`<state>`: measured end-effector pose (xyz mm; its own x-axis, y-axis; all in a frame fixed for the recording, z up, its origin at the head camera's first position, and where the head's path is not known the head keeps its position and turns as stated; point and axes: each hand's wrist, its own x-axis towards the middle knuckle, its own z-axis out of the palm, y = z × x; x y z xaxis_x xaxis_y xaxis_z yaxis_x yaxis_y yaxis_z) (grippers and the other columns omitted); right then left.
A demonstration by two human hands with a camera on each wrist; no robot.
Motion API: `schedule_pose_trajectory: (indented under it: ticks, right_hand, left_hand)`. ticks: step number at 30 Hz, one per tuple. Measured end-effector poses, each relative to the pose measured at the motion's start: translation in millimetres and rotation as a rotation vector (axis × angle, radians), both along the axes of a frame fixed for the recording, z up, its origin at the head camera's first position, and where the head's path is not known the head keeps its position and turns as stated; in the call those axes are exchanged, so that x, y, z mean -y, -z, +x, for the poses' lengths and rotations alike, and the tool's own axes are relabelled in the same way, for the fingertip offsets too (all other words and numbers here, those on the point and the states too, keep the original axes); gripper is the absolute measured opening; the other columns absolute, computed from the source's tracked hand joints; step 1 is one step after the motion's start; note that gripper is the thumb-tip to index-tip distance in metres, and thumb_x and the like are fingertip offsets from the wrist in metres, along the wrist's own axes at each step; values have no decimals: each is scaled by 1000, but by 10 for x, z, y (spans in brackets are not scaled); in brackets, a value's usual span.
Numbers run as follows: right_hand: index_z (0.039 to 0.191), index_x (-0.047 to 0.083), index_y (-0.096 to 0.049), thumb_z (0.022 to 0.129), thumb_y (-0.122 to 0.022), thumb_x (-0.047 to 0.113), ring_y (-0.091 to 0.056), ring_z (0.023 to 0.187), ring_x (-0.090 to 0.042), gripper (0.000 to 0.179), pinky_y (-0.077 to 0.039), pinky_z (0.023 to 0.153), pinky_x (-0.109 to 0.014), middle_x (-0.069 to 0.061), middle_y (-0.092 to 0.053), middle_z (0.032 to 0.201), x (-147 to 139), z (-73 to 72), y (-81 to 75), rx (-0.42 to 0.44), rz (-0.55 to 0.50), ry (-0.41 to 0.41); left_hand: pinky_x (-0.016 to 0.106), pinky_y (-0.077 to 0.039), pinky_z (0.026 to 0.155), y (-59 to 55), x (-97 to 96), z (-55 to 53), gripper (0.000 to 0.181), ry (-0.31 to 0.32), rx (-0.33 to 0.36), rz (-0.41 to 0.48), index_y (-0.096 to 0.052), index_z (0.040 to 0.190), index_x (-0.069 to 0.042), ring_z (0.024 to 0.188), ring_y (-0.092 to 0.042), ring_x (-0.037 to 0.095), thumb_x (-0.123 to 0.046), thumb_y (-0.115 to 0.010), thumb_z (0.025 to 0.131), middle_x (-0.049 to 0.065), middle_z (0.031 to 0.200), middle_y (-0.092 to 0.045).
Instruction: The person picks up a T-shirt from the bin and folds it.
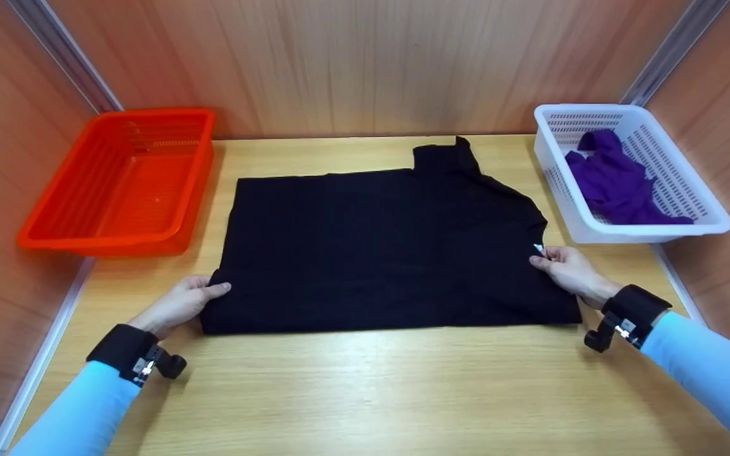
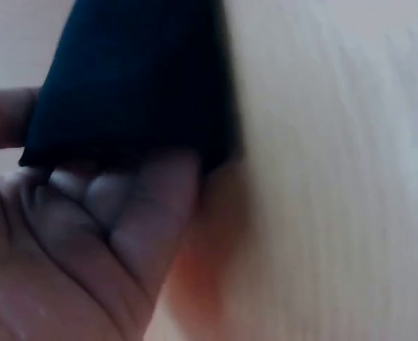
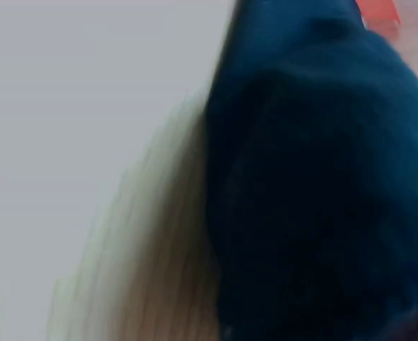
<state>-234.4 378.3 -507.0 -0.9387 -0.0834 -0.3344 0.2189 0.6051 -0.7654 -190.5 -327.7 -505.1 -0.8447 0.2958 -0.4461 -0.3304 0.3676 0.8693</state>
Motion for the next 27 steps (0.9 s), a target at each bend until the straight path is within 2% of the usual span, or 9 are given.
schedule_pose_trajectory:
  ticks: [4, 7, 11, 14, 17, 19, 21, 23, 27]
  right_hand:
    - [108, 13, -58, 113, -66, 39, -42, 63, -1, 28, -37, 56, -21, 16, -42, 73, -32, 54, -67, 106, -31, -4]
    - [137, -3, -57, 106, -78, 39, -55, 85, -4, 56, -48, 71, -17, 4, -63, 97, -117, 69, -146, 181, 5, -99]
    - [160, -17, -33, 99, -85, 18, -62, 107, -10, 87, -55, 95, -22, -5, -68, 116, -248, 67, -197, 231, -22, -231]
    - [152, -7, -42, 100, -81, 9, -64, 87, -5, 67, -55, 86, -23, 9, -68, 88, -319, 69, -174, 226, -140, -174]
    - [139, 4, -49, 105, -77, 11, -68, 89, -2, 45, -55, 84, -21, 14, -75, 90, -390, 89, -157, 182, -213, -127]
    - [138, 6, -48, 106, -77, 13, -68, 86, -2, 44, -56, 77, -22, 13, -76, 91, -443, 118, -170, 201, -203, -150]
    - [141, 3, -44, 104, -78, 10, -69, 82, -4, 51, -58, 72, -23, 12, -74, 89, -490, 148, -194, 267, -181, -220]
    - [142, -2, -39, 100, -80, 5, -68, 75, -5, 59, -57, 66, -23, 10, -71, 84, -513, 176, -222, 327, -145, -295]
    - [130, -4, -42, 92, -87, 1, -68, 65, -9, 60, -56, 60, -23, 5, -69, 73, -437, 200, -296, 328, 7, -372]
  left_hand:
    - [24, -65, 86, 10, -5, 61, 39, 10, -15, -21, -65, 138, 6, 95, -81, 4, -25, -50, 121, -1, 110, -87]
    - [22, -64, 88, 42, -38, 115, 44, 19, -75, -86, -59, 147, 13, 98, -80, 3, -22, -50, 121, 10, 121, -86]
    - [17, -58, 88, 41, -80, 169, 50, 42, -158, -270, -55, 153, 13, 102, -74, 8, -23, -54, 119, 18, 131, -82]
    - [29, -58, 99, 6, -108, 195, 57, 60, -196, -406, -49, 159, 15, 107, -71, 21, -25, -56, 119, 25, 139, -76]
    - [55, -55, 119, -36, -137, 224, 73, 70, -202, -503, -35, 164, 20, 129, -69, 44, -32, -57, 118, 39, 155, -61]
    - [69, -44, 127, -62, -149, 249, 87, 71, -200, -557, -26, 167, 21, 147, -57, 56, -41, -61, 116, 47, 162, -48]
    - [73, -40, 128, -79, -153, 278, 98, 65, -201, -598, -23, 168, 19, 155, -46, 62, -47, -67, 112, 50, 164, -41]
    - [74, -44, 123, -86, -153, 309, 102, 59, -234, -636, -27, 168, 16, 151, -50, 63, -49, -75, 107, 50, 160, -46]
    - [70, -58, 101, -89, -176, 373, 97, 55, -389, -751, -36, 161, 11, 115, -72, 57, -43, -87, 98, 42, 131, -70]
